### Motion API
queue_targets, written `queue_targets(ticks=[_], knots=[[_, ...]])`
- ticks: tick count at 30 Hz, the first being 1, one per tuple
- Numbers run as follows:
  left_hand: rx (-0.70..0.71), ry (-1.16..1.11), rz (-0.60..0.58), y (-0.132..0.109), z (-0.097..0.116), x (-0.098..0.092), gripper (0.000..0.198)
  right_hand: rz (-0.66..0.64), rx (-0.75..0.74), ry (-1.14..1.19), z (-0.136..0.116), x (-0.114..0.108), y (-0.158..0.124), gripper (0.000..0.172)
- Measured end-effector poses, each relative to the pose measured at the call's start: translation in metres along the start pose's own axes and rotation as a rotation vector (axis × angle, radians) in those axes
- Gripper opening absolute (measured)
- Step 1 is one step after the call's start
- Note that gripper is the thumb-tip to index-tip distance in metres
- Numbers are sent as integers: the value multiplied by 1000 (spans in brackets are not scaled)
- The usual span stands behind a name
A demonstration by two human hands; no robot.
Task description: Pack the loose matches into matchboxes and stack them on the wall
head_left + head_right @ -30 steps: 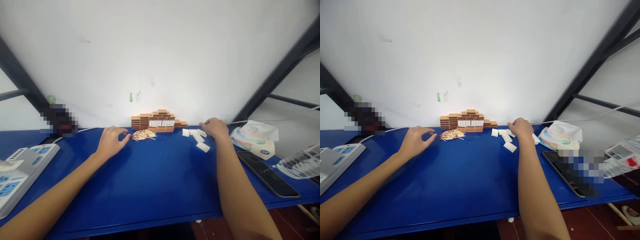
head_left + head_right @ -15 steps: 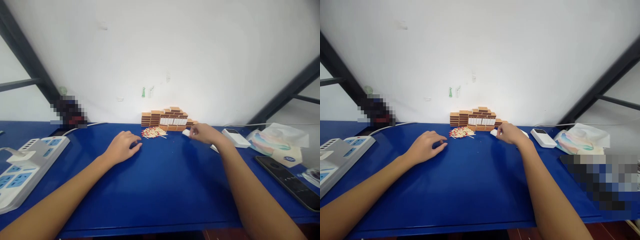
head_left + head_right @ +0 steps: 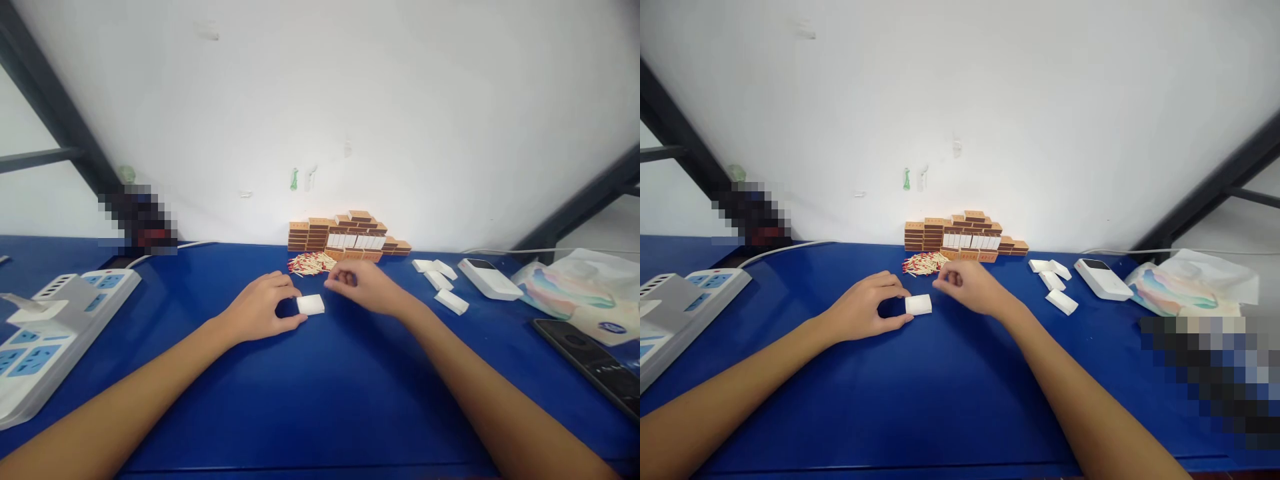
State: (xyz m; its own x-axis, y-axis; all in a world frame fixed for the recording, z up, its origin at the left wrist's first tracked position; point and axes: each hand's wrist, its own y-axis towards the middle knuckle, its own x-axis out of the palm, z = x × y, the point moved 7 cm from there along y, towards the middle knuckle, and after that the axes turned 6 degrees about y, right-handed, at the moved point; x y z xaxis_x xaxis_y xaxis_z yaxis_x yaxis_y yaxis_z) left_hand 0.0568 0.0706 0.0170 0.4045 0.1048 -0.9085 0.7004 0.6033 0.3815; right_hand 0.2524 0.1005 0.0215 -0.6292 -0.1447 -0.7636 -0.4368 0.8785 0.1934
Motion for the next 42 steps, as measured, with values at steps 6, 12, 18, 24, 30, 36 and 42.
queue_targets(ticks=[6, 12, 18, 24, 30, 36, 42], knots=[[7, 15, 8, 0, 0, -1, 32, 147, 24, -233, 49, -19, 10, 21], [7, 33, -3, 1, -2, 0, 34, 137, -9, -147, 54, -15, 15, 20], [12, 38, 7, 1, -1, -1, 32, 136, -42, -136, 50, -10, 19, 15], [5, 20, 8, 1, 0, -1, 30, 81, 15, -166, 54, -5, 26, 14], [7, 28, 7, 1, 0, 0, 29, 1, 81, -224, 57, -9, 18, 14], [6, 29, -2, 1, 0, 0, 30, -38, 95, -182, 50, -7, 14, 17], [2, 28, 0, 1, -1, 0, 32, -58, 88, -288, 47, 1, 16, 15]])
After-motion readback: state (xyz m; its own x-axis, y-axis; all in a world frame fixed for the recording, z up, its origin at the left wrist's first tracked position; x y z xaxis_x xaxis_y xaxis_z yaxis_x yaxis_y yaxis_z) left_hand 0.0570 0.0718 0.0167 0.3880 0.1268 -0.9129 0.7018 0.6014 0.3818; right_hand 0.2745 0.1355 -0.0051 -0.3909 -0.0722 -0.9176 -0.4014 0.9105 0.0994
